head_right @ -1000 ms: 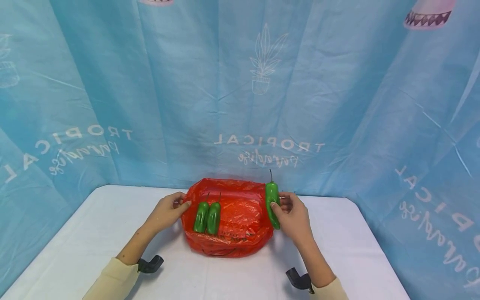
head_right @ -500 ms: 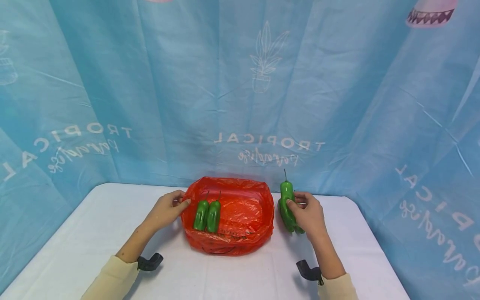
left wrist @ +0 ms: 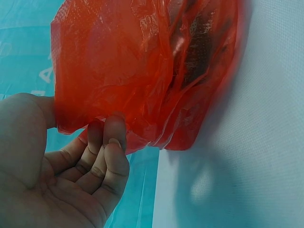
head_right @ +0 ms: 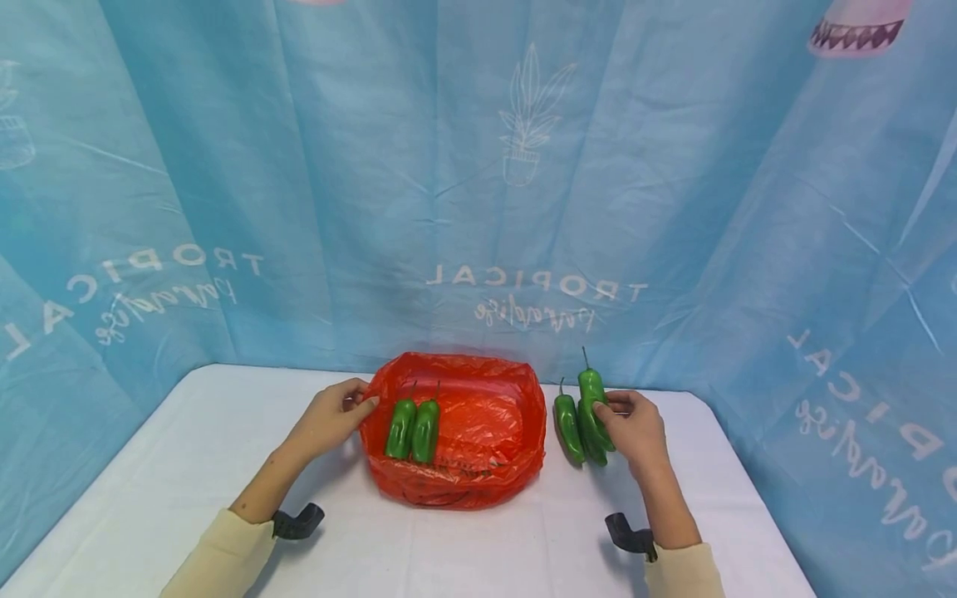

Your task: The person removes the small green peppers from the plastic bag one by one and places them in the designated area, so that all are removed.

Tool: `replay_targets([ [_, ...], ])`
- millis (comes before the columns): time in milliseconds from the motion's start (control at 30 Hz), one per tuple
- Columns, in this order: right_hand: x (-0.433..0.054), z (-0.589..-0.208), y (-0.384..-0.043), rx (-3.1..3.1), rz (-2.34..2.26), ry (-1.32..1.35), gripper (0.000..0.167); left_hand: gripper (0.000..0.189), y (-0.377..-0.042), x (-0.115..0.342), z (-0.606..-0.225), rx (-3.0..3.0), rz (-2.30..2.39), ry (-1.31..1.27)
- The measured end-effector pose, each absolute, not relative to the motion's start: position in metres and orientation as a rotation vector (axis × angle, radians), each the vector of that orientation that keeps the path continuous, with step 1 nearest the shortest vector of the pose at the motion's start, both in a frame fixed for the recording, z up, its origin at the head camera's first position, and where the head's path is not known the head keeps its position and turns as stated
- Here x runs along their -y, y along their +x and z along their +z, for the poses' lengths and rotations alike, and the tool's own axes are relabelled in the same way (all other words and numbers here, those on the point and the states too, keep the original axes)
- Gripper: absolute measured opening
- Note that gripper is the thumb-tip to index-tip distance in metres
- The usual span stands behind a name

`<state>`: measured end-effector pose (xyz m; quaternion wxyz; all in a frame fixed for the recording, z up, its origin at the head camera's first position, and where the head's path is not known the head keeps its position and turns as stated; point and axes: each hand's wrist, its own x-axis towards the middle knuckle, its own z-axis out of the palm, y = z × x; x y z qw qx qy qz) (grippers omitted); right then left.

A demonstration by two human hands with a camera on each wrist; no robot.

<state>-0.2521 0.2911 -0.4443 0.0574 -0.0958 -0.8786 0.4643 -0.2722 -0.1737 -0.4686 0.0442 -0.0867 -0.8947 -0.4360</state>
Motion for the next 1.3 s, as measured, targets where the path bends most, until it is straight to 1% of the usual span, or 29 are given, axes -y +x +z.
replay_targets([
  [333,-0.310,-0.451,-0.256,2.694,1.380,-0.382,0.051,0.019,-0.273,0.173,-0.468,2.739,-1.342,-0.267],
  [633,-0.326,-0.468,-0.261,2.732,1.403,-0.517,0.052,0.019,-0.272,0.174,-0.467,2.724,-1.329,-0.298],
  [1033,-0.333,-0.484,-0.265,2.764,1.365,-0.555,0.049,0.020,-0.270,0.174,-0.468,2.738,-1.360,-0.270],
  [1300,-0.333,-0.485,-0.264,2.771,1.358,-0.557,0.047,0.018,-0.269,0.174,-0.470,2.734,-1.364,-0.274],
])
